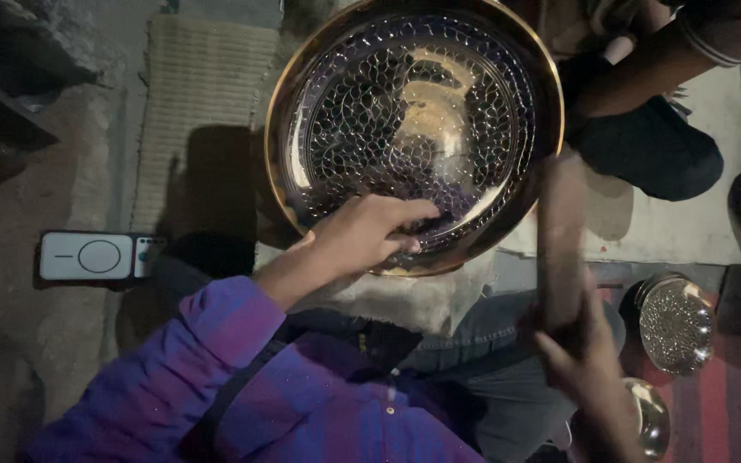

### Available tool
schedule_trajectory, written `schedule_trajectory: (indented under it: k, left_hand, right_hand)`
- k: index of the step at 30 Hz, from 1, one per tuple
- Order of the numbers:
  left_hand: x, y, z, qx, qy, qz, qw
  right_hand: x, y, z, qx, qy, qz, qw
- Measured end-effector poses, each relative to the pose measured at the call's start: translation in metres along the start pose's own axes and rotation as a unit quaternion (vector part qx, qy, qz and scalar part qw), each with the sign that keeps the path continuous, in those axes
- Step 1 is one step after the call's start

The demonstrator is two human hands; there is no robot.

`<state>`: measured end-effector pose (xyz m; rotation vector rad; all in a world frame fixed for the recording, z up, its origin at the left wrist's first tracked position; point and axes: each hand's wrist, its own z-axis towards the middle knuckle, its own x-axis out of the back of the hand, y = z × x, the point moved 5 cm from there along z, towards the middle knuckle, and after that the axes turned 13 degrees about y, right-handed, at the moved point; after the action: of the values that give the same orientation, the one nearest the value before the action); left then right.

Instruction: The person sits on the floor and repeatedly hammers a small metal punch against a large brass plate to create a textured pattern. They hold the punch with the left hand and strike it with a wooden mallet in the right hand, working across the plate surface.

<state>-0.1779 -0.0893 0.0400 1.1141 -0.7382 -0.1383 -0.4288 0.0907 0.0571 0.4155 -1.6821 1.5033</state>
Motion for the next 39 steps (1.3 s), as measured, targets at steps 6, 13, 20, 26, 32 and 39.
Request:
schedule_trajectory:
  k: [6, 13, 20, 26, 32, 39]
  left_hand:
    - [-0.005, -0.01, -0.006, 0.052, -0.001, 0.013, 0.999]
    - [-0.004, 0.003, 0.007, 0.043, -0.128, -0.034, 0.99]
    - [-0.005, 0.017, 0.014, 0.017, -0.249, 0.042, 0.967]
    - [-0.006, 0.018, 0.013, -0.023, -0.259, 0.047, 0.964]
    - [-0.002, 0.011, 0.015, 0.005, -0.181, 0.011, 0.983]
    - [0.0, 0.014, 0.014, -0.035, -0.171, 0.013, 0.985]
  right_hand:
    - [0.015, -0.008, 0.021, -0.061, -0.035, -0.076, 0.995]
    - [-0.01, 0.026, -0.027, -0.094, -0.001, -0.028, 0.995]
    - [-0.051, 0.062, -0.094, -0.072, 0.149, 0.283, 0.945]
    - [-0.061, 0.071, -0.108, -0.073, 0.202, 0.176, 0.961]
    - [-0.042, 0.057, -0.092, -0.027, 0.137, 0.059, 0.988]
    - [-0.049, 0.063, -0.08, -0.099, 0.147, 0.264, 0.948]
